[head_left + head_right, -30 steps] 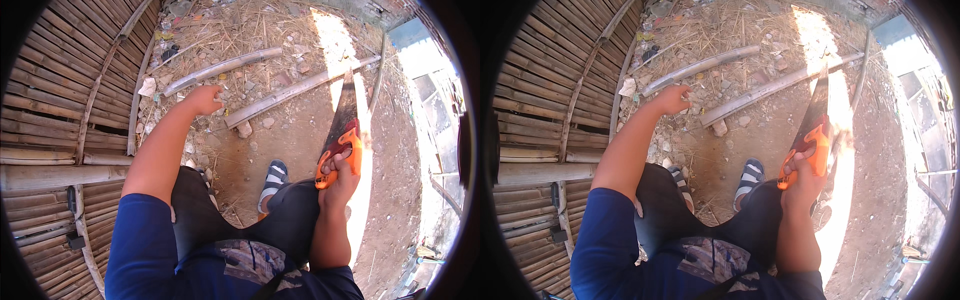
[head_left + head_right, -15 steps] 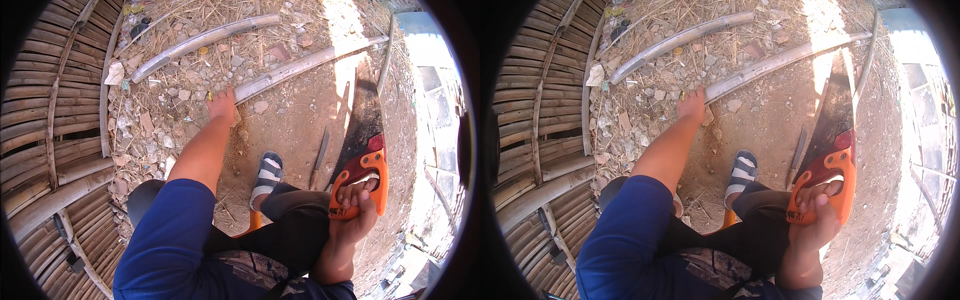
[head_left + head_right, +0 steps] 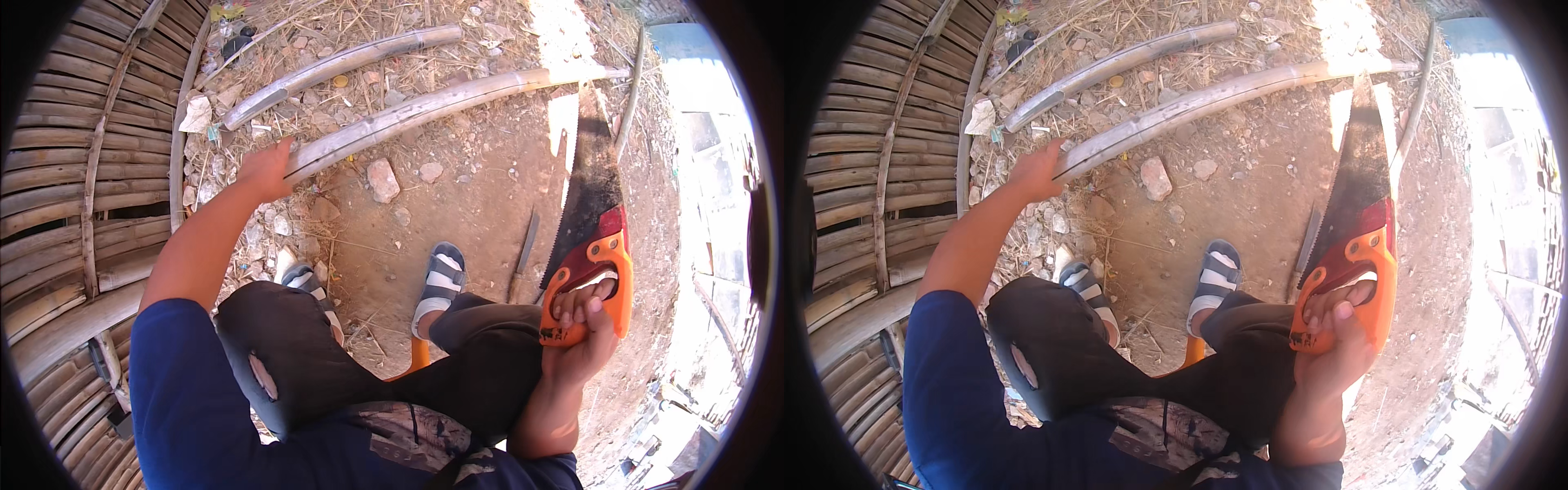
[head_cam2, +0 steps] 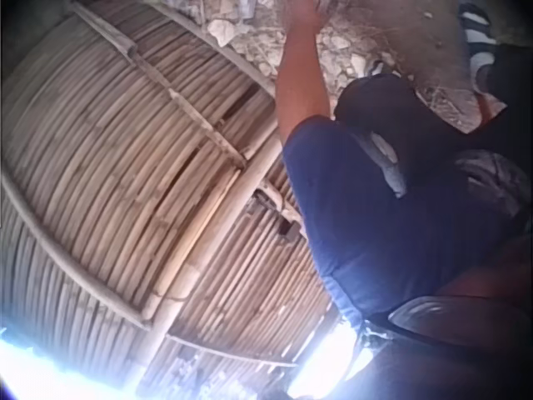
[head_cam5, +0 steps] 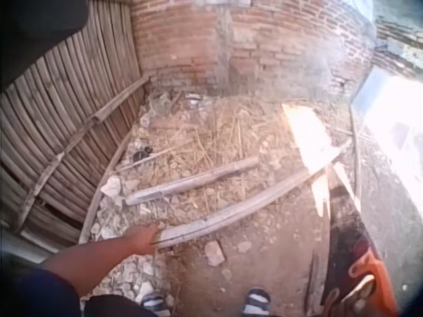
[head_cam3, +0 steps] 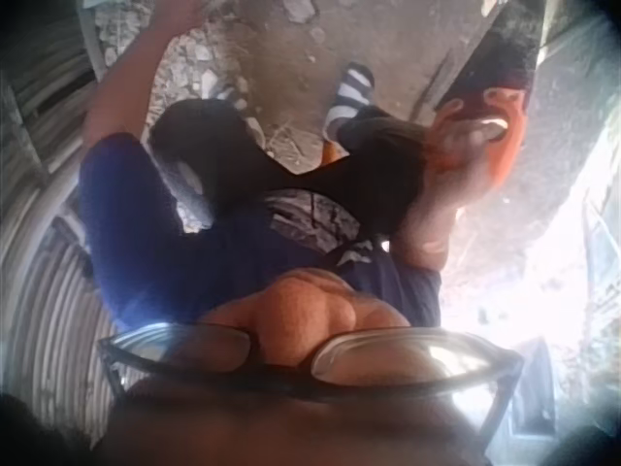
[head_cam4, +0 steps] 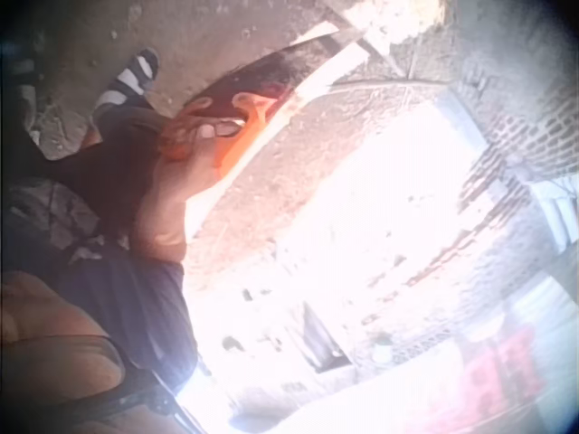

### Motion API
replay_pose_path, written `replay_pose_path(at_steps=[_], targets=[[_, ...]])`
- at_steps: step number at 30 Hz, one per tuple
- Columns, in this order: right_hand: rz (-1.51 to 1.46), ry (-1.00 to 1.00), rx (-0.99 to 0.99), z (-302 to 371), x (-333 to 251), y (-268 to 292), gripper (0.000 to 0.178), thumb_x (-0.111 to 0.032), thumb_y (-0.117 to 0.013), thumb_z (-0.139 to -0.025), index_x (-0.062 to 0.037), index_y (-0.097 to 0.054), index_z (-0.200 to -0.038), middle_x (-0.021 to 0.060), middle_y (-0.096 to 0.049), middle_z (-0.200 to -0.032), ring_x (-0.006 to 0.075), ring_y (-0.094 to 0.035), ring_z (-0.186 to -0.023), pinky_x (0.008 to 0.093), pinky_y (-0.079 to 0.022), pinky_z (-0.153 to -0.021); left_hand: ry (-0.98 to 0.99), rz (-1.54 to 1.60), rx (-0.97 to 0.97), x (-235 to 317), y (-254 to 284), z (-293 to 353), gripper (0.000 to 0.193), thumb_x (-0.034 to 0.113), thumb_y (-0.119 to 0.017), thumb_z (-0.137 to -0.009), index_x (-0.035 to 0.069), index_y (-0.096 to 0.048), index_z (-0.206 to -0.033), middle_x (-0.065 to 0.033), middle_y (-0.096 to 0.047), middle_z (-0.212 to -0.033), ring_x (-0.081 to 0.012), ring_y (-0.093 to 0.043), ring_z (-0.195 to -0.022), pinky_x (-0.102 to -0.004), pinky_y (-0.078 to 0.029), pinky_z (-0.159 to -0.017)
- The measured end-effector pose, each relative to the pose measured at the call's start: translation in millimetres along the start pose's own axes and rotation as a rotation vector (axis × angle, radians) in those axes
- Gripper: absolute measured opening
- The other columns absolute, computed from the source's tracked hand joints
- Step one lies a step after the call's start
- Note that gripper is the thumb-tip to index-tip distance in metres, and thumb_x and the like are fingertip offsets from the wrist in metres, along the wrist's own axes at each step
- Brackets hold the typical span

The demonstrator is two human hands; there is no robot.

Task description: The person saws a piece of bamboo by hand while holding it steady on the ground.

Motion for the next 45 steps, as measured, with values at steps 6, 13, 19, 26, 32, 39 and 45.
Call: replay_pose_path(at_steps=[6, 13, 19, 26, 32, 39, 45], targets=[[-0.023, 0.052, 0.0, -1, -5, 6, 0.012, -0.009, -0.057, -0.097, -0.0077, -0.049, -0.106, -0.0007, -0.045, -0.074, 0.0106, -0.046, -0.065, 0.028, -0.04, -0.068, 0.41, -0.031, -0.057, -159, -104, 110, 0.107, 0.013, -0.083, -0.073, 0.015, -0.021, -0.161, -0.0137, -0.057, -0.142, -0.0318, -0.06, -0.128, -0.0542, -0.038, -0.113], [0.037, 0.055, -0.004, 6, 0, -12, 0.007, -0.009, -0.054, -0.099, -0.009, -0.05, -0.105, -0.0008, -0.045, -0.075, 0.0099, -0.046, -0.066, 0.0269, -0.04, -0.067, 0.605, -0.117, -0.038, -244, -203, 186, 0.101, 0.007, -0.07, -0.084, 0.017, -0.011, -0.165, -0.0101, -0.042, -0.156, -0.0265, -0.041, -0.146, -0.0593, -0.022, -0.123], [0.071, 0.022, -0.039, 8, 9, -33, 0.005, -0.01, -0.053, -0.099, -0.0094, -0.05, -0.103, -0.0013, -0.045, -0.075, 0.0093, -0.046, -0.065, 0.0269, -0.041, -0.068, 0.33, 0.076, 0.282, -155, -183, 157, 0.114, 0.035, -0.087, -0.075, 0.015, -0.017, -0.163, -0.012, -0.031, -0.161, -0.0321, -0.023, -0.154, -0.0597, -0.018, -0.124], [0.099, 0.031, -0.025, -1, 11, -40, 0.014, -0.005, -0.061, -0.089, -0.0054, -0.054, -0.101, 0.0028, -0.052, -0.074, 0.0145, -0.052, -0.06, 0.0301, -0.045, -0.06, 0.181, 0.221, 0.147, -87, -199, 110, 0.109, 0.03, -0.089, -0.072, 0.015, -0.027, -0.16, -0.0114, -0.039, -0.154, -0.0316, -0.037, -0.145, -0.0542, -0.026, -0.122], [0.143, -0.02, -0.072, -4, 15, -38, 0.013, -0.003, -0.063, -0.086, -0.0038, -0.055, -0.097, 0.0046, -0.054, -0.071, 0.0143, -0.053, -0.058, 0.0291, -0.046, -0.059, 0.134, 0.197, 0.288, -82, -192, 105, 0.101, 0.025, -0.086, -0.076, 0.016, -0.029, -0.159, -0.01, -0.045, -0.15, -0.0318, -0.042, -0.141, -0.0517, -0.031, -0.118], [0.162, -0.061, -0.106, -2, 23, -38, 0.011, -0.003, -0.062, -0.086, -0.0044, -0.054, -0.095, 0.0038, -0.053, -0.071, 0.0146, -0.054, -0.057, 0.0292, -0.046, -0.058, 0.171, 0.163, 0.396, -94, -190, 110, 0.101, 0.023, -0.086, -0.075, 0.017, -0.03, -0.159, -0.0132, -0.048, -0.146, -0.0331, -0.046, -0.137, -0.0525, -0.033, -0.116], [0.195, -0.109, -0.143, 1, 27, -49, 0.012, -0.004, -0.062, -0.084, -0.0042, -0.054, -0.092, 0.0043, -0.054, -0.068, 0.0143, -0.053, -0.055, 0.0278, -0.045, -0.056, 0.273, 0.18, 0.224, -100, -201, 102, 0.097, 0.027, -0.083, -0.081, 0.015, -0.027, -0.16, -0.0115, -0.052, -0.145, -0.0299, -0.043, -0.142, -0.0555, -0.025, -0.12]])
Point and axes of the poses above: each hand's wrist, its own z-axis away from the middle knuckle, its own y-axis out of the back of the hand, x = y × z, the point moved 10 cm from there along -z, towards the middle knuckle
